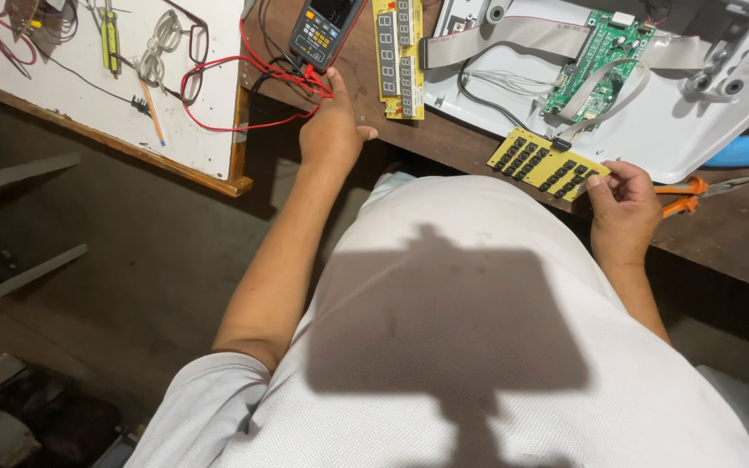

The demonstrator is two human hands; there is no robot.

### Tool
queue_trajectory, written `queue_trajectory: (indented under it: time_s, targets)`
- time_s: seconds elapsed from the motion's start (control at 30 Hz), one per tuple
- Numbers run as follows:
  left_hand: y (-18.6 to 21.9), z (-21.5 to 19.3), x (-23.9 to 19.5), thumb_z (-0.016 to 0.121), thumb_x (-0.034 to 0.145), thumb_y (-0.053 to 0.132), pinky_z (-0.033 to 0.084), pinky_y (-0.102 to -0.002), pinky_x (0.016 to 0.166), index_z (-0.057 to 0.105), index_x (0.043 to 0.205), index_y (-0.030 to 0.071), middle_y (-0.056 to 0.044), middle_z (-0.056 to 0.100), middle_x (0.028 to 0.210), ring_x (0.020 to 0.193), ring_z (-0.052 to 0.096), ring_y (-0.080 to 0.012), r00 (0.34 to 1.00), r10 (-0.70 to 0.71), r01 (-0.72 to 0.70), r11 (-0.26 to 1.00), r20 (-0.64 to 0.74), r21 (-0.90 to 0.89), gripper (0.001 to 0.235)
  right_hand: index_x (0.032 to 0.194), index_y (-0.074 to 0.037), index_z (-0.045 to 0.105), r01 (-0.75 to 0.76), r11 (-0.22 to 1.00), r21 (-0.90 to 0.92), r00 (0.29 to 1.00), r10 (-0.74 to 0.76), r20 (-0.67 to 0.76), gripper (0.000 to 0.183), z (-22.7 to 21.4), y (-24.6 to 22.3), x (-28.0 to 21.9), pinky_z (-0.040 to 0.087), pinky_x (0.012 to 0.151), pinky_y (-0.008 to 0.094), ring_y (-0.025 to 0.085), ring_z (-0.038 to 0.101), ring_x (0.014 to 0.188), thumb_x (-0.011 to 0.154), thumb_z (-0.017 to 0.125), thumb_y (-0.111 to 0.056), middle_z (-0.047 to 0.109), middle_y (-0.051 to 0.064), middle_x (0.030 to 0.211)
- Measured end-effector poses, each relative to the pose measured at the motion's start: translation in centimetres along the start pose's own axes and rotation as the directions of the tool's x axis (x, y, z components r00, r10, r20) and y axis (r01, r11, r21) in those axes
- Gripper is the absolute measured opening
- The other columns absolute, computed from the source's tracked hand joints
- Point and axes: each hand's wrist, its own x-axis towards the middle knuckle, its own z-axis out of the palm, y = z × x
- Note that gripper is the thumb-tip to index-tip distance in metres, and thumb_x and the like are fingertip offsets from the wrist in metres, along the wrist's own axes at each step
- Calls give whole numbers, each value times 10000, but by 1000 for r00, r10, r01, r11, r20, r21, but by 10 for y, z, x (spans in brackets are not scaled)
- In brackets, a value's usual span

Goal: The person uses a multimeter to test connections on a circuit board and a yellow display module. They connect and disconnect probes, adjust wires, and reposition components on the workbench.

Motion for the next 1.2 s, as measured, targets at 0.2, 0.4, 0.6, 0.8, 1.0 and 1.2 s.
queue_trajectory:
  time_s: [0.2,0.4,0.6,0.8,1.0,1.2]
  targets:
    - [-1,13,14,900,1094,426,628,-537,904,-51,1894,59,-156,763,1435,1191,794,-384,998,-36,36,999,56,11,1295,1448,-78,784,12,1000,3,1000,-12,-17,246,1,5,1,593,1031,266,82,629,1023,1221,861,-22,677,-19,1106]
    - [1,15,16,929,1063,484,639,-553,854,-14,1898,57,-214,734,1455,1130,810,-385,998,-56,54,998,42,38,1330,1449,-58,780,24,1000,1,1000,-24,-18,251,1,4,1,597,1023,265,96,640,1051,1219,858,3,698,6,1140]
    - [6,12,17,903,1085,448,637,-526,859,-70,1900,88,-159,717,1488,1129,808,-347,990,-105,101,994,99,45,1319,1445,-74,784,-2,1000,-2,1000,1,-26,249,2,2,0,607,1028,261,80,642,1036,1219,866,-11,690,-16,1111]
    - [6,11,17,917,1077,498,650,-529,836,-31,1900,57,-188,723,1439,1100,810,-355,993,-88,83,995,74,63,1330,1443,-77,778,-9,1000,5,1000,10,-24,243,3,1,1,613,1027,256,80,652,1042,1223,859,-12,711,-8,1127]
    - [8,8,17,925,1068,525,657,-512,828,-36,1899,48,-166,731,1411,1099,809,-344,991,-96,88,992,93,87,1357,1443,-70,781,-18,1000,13,999,19,-27,249,3,0,1,621,1024,256,83,655,1037,1215,863,-11,708,-11,1125]
    - [15,-1,8,939,1058,514,668,-475,774,-12,1890,9,-182,752,1415,1090,810,-323,995,-77,71,993,70,91,1361,1429,-85,791,-26,1000,-6,999,26,-36,245,1,4,1,605,1024,252,75,646,1026,1200,877,-59,701,-28,1109]
